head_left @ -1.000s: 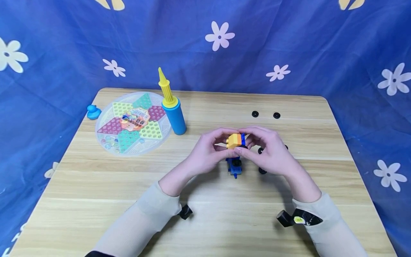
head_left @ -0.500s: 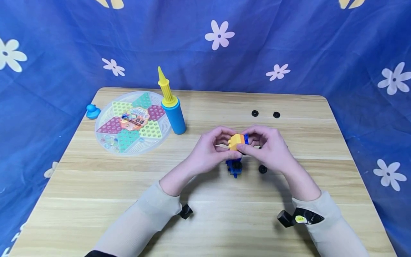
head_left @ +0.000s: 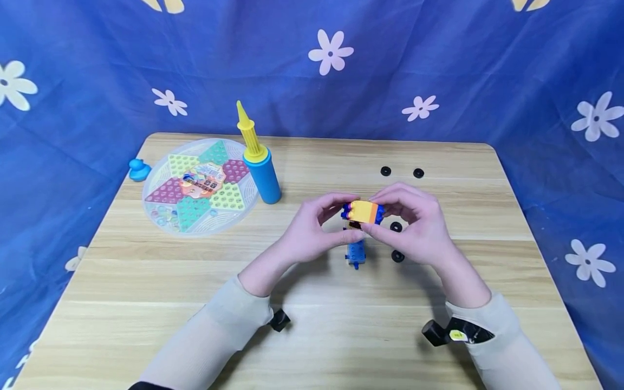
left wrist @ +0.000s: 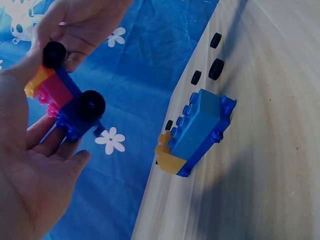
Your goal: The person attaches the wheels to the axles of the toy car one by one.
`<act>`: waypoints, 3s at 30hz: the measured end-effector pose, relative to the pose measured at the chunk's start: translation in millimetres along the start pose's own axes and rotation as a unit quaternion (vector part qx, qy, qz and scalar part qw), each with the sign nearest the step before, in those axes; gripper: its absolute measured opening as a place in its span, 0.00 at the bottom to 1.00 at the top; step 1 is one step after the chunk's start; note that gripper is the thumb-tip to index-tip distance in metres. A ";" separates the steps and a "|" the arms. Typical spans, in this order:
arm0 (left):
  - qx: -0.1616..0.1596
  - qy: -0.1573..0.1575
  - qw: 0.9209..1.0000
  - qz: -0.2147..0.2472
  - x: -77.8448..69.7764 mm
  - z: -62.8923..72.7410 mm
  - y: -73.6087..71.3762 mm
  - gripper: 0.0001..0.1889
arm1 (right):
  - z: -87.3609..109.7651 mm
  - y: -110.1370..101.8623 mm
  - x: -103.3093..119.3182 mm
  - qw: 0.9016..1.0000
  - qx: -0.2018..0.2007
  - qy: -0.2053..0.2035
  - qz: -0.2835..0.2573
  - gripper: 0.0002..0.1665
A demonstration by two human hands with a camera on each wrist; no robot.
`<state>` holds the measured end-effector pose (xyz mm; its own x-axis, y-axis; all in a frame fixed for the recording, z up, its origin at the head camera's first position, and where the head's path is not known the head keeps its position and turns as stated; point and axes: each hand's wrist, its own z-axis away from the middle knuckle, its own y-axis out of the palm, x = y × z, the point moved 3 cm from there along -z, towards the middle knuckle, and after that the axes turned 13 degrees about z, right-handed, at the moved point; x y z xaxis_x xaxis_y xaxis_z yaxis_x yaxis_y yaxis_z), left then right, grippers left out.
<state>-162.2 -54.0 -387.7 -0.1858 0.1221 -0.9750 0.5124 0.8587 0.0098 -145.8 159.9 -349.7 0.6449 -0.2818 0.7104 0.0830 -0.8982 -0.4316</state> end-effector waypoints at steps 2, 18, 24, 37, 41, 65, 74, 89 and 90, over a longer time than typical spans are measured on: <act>0.006 0.002 1.000 0.008 -0.3 -0.3 0.1 0.34 | 0.0 0.4 0.9 1.000 -0.002 -0.023 0.009 0.26; -0.018 -0.053 0.997 0.045 0.4 -4.3 1.4 0.43 | 5.3 5.0 -0.9 0.986 -0.032 -0.142 0.079 0.18; -0.032 -0.075 0.995 0.049 -0.7 -5.0 3.4 0.45 | 8.6 7.5 -3.8 0.987 -0.025 -0.144 0.073 0.19; -0.072 -0.079 0.994 0.001 0.0 -3.2 2.3 0.48 | 9.6 12.0 -0.7 0.971 -0.033 -0.193 0.136 0.15; -0.084 -0.056 0.995 0.006 -1.4 -3.1 1.4 0.47 | 9.6 12.4 0.1 0.964 -0.039 -0.221 0.142 0.14; -0.119 -0.117 0.980 0.105 4.4 -9.3 4.0 0.28 | 15.0 18.5 2.7 0.939 -0.065 -0.287 0.178 0.10; -0.142 -0.110 0.979 0.092 2.8 -10.7 3.8 0.27 | 17.3 23.5 1.0 0.933 -0.065 -0.300 0.189 0.09; -0.112 -0.089 0.984 0.105 -3.8 -10.4 -6.2 0.28 | 18.8 13.9 -3.5 0.949 -0.094 -0.255 0.158 0.18; -0.105 -0.087 0.986 0.099 -4.0 -10.2 -6.6 0.28 | 18.3 11.6 -4.0 0.950 -0.102 -0.249 0.156 0.19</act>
<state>-173.4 -55.1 -381.6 0.0567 0.2270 -0.9722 0.3352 0.9130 0.2327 -133.5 156.8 -367.8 0.8980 -0.3957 0.1924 -0.2870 -0.8582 -0.4256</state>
